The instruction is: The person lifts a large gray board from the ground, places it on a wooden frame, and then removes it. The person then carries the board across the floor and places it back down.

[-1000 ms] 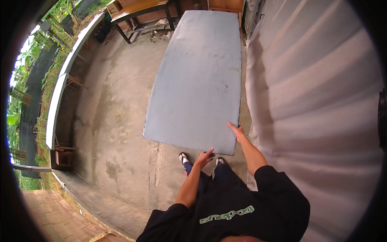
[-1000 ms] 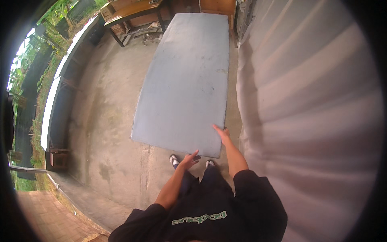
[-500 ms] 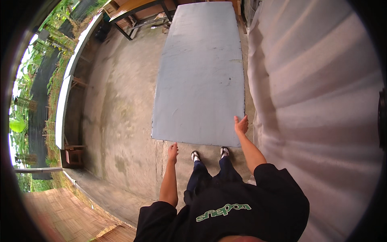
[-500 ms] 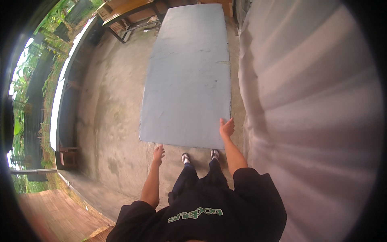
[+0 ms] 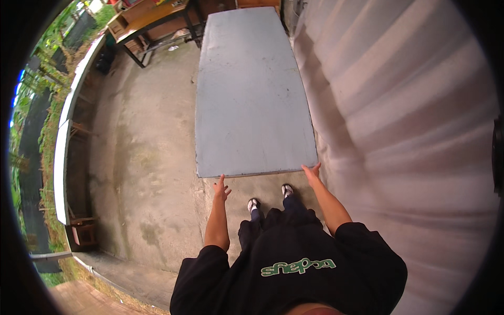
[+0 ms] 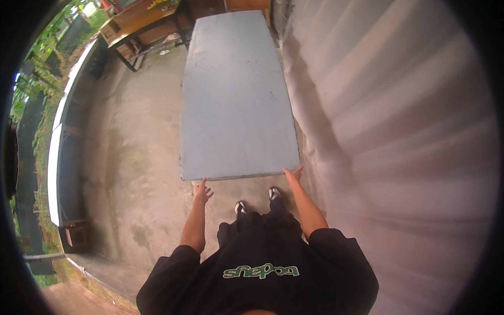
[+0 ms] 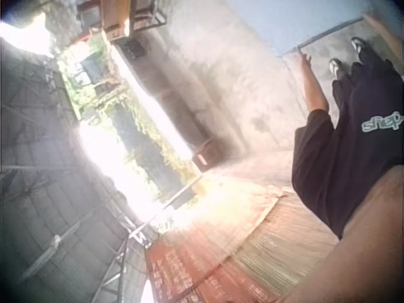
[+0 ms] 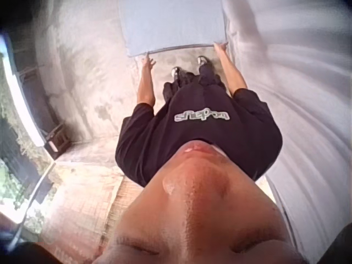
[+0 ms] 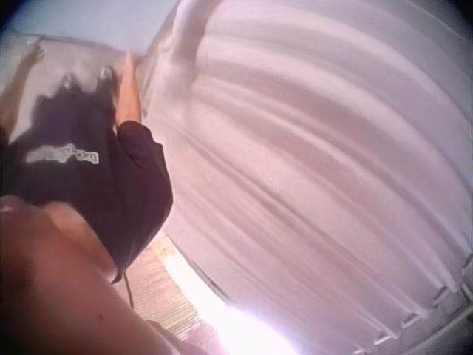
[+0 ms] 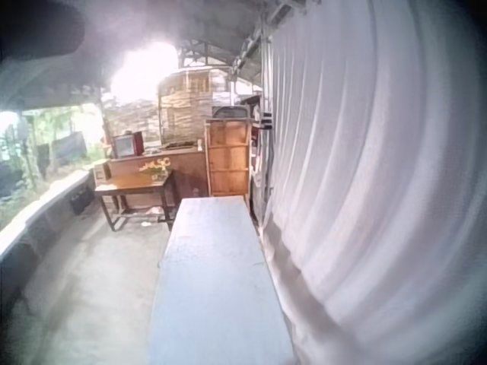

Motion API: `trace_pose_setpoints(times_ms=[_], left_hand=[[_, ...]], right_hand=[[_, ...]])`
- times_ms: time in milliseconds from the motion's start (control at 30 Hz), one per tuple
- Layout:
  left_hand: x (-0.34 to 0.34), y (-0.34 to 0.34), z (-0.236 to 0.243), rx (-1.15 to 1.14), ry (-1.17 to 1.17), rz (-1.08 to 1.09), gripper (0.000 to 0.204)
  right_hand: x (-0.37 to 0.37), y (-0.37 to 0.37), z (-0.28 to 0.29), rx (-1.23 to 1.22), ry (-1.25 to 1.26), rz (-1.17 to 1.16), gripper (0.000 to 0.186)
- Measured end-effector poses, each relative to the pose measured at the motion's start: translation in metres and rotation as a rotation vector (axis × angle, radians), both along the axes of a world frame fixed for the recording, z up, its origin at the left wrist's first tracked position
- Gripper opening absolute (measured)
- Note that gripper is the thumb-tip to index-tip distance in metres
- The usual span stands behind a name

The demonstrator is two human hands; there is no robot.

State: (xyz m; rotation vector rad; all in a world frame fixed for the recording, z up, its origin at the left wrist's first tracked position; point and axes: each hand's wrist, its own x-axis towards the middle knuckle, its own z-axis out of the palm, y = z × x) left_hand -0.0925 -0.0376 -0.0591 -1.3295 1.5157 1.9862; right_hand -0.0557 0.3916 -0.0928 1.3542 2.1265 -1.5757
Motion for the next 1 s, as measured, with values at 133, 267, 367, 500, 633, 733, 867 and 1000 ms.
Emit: trace_pose_setpoints(times_ms=[133,267,367,500,633,733,867,1000], left_hand=[[-0.013,0.008,-0.008,0.106,-0.029,-0.028,0.107],[-0.020,0.008,-0.042,0.217,-0.004,-0.006,0.105],[-0.029,0.023,-0.046,0.233,-0.017,0.054,0.096],[-0.026,0.033,-0.042,0.245,0.030,0.040,0.084],[-0.016,0.041,-0.055,0.296,0.063,0.260,0.073],[-0.009,0.051,-0.055,0.359,0.150,0.412,0.071],[-0.006,0.052,-0.055,0.320,0.133,0.448,0.070],[-0.013,0.063,-0.052,0.324,0.154,0.389,0.066]], right_hand=[[0.021,-0.016,-0.020,-0.289,0.088,-0.283,0.129],[0.019,-0.050,0.038,-0.596,0.060,-0.412,0.129],[0.013,-0.049,0.038,-0.658,0.022,-0.485,0.118],[0.008,-0.029,0.008,-0.804,0.065,-0.603,0.109],[-0.014,-0.021,0.016,-0.947,0.127,-0.753,0.104],[-0.015,-0.017,0.011,-1.011,0.192,-0.700,0.095],[-0.010,-0.018,0.001,-0.947,0.158,-0.727,0.102],[-0.016,-0.003,0.010,-0.858,0.055,-0.739,0.109]])
